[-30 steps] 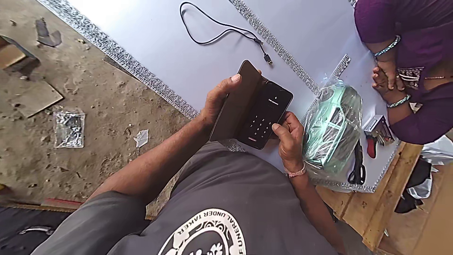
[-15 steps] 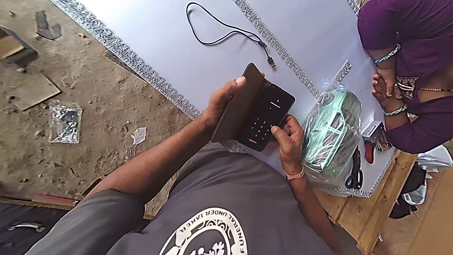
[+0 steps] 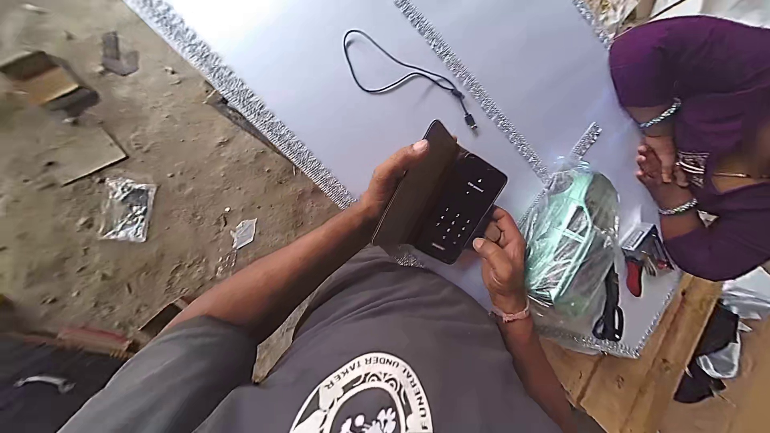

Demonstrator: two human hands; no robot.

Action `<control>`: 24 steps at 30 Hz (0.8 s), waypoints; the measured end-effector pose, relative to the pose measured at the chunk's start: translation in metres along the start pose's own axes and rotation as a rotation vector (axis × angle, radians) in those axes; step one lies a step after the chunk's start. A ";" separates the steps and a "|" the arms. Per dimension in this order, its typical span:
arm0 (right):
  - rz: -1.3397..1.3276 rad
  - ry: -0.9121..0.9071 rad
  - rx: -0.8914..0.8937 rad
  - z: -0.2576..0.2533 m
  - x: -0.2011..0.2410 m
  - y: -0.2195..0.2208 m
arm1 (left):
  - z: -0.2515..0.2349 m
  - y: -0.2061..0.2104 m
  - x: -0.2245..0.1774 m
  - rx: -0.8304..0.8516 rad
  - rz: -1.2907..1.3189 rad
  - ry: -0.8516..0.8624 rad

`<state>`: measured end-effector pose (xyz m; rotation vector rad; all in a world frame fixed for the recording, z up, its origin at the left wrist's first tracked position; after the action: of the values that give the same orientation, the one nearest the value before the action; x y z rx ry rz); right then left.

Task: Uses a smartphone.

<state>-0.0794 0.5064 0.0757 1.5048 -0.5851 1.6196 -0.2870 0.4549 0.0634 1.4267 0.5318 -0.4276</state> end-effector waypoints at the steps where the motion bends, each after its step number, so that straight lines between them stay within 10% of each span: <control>1: -0.015 0.009 0.034 0.004 0.001 0.000 | -0.001 -0.010 0.005 0.100 0.052 0.042; 24: 0.132 0.013 0.006 0.005 0.005 0.010 | -0.006 0.000 0.000 -0.048 -0.026 0.053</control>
<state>-0.0845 0.4984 0.0832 1.4858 -0.6850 1.7309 -0.2879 0.4613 0.0628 1.3894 0.6010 -0.3962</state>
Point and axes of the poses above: each hand's wrist, its own z-axis away from the middle knuckle, its own y-axis out of the palm, x = y × z, the point moved 6 cm from there along -z, towards the middle knuckle, and after that the axes turned 7 degrees about -z, right-handed, at the moved point
